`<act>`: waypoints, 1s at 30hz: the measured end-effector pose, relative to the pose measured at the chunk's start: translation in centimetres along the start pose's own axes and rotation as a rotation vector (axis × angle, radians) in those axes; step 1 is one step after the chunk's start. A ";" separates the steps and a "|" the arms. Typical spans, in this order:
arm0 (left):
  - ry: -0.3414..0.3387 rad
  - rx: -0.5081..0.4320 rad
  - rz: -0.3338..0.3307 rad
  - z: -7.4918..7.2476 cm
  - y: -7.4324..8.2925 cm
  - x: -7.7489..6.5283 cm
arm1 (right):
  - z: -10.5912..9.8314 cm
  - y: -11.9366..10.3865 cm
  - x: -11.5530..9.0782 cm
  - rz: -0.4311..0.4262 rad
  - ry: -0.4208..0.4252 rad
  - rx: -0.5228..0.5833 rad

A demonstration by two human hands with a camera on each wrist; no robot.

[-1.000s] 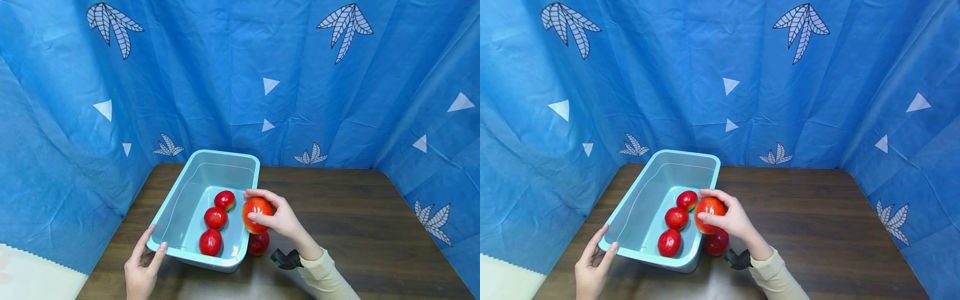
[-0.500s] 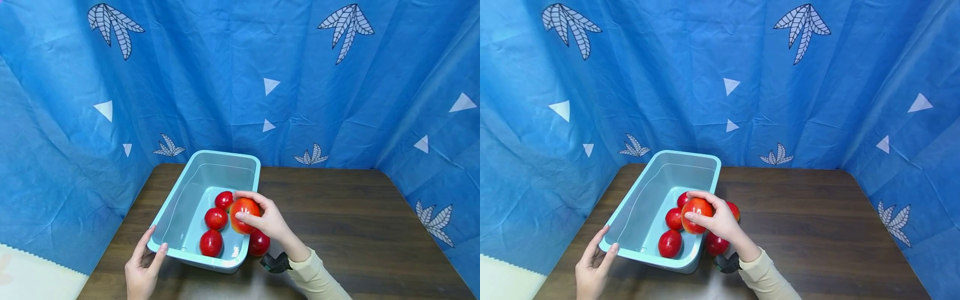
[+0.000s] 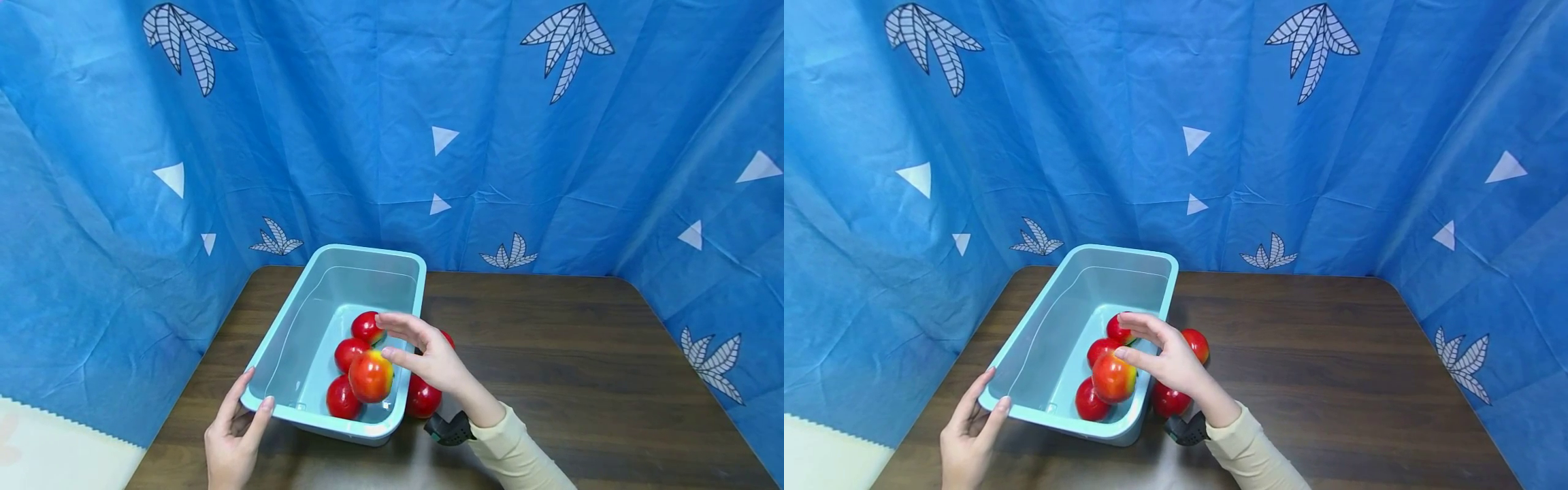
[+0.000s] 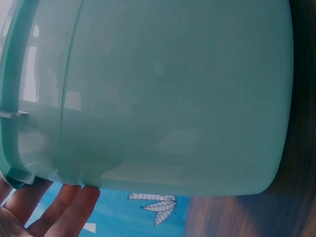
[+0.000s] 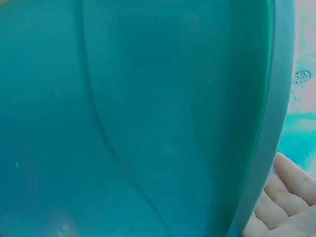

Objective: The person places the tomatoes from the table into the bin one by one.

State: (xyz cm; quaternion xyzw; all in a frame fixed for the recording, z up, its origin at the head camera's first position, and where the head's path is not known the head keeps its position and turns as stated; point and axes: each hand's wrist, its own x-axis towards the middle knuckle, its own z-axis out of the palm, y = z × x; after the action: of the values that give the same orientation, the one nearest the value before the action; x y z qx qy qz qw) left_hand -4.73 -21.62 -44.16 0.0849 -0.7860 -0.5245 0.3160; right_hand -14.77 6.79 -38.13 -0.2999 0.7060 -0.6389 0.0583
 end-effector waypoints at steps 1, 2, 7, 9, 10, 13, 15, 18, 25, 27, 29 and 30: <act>0.000 0.000 0.000 0.0 0.0 0.0 | 0.0 0.0 0.0 -0.007 -0.002 -0.003; 0.001 0.000 -0.001 0.0 0.0 0.0 | 0.0 0.0 -0.1 -0.009 -0.004 -0.003; 0.002 0.017 -0.019 0.0 0.1 0.0 | -0.3 0.0 -0.3 0.010 0.003 -0.005; 0.001 0.020 -0.025 0.0 0.1 0.1 | -0.4 0.0 -0.5 0.015 0.011 0.000; 0.001 0.021 -0.026 0.0 0.1 0.1 | -0.5 0.0 -0.5 0.014 0.014 0.000; -0.001 0.016 -0.026 0.0 0.1 0.1 | -0.7 0.2 -0.7 0.013 0.026 0.002; -0.001 0.017 -0.028 0.0 0.1 0.1 | -0.9 0.4 -0.8 0.007 0.035 0.004; -0.001 0.020 -0.033 0.0 0.2 0.1 | -1.2 0.5 -1.0 0.001 0.054 0.010; 0.001 0.003 -0.025 -0.1 0.1 0.1 | -1.9 1.3 -1.4 -0.029 0.127 0.025; -0.001 -0.010 -0.020 -0.1 0.0 0.1 | -2.1 1.5 -1.6 -0.040 0.155 0.042; -0.002 -0.014 -0.021 -0.1 0.0 0.1 | -2.3 1.7 -1.7 -0.053 0.185 0.057; -0.002 -0.015 -0.021 -0.1 0.0 0.1 | -2.4 1.9 -1.8 -0.054 0.199 0.064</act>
State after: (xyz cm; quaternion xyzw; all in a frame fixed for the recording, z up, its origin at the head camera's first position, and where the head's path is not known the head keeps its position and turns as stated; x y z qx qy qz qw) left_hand -4.78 -21.75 -44.07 0.0905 -0.7815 -0.5337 0.3102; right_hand -15.08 9.73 -40.02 -0.2518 0.6792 -0.6891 -0.0197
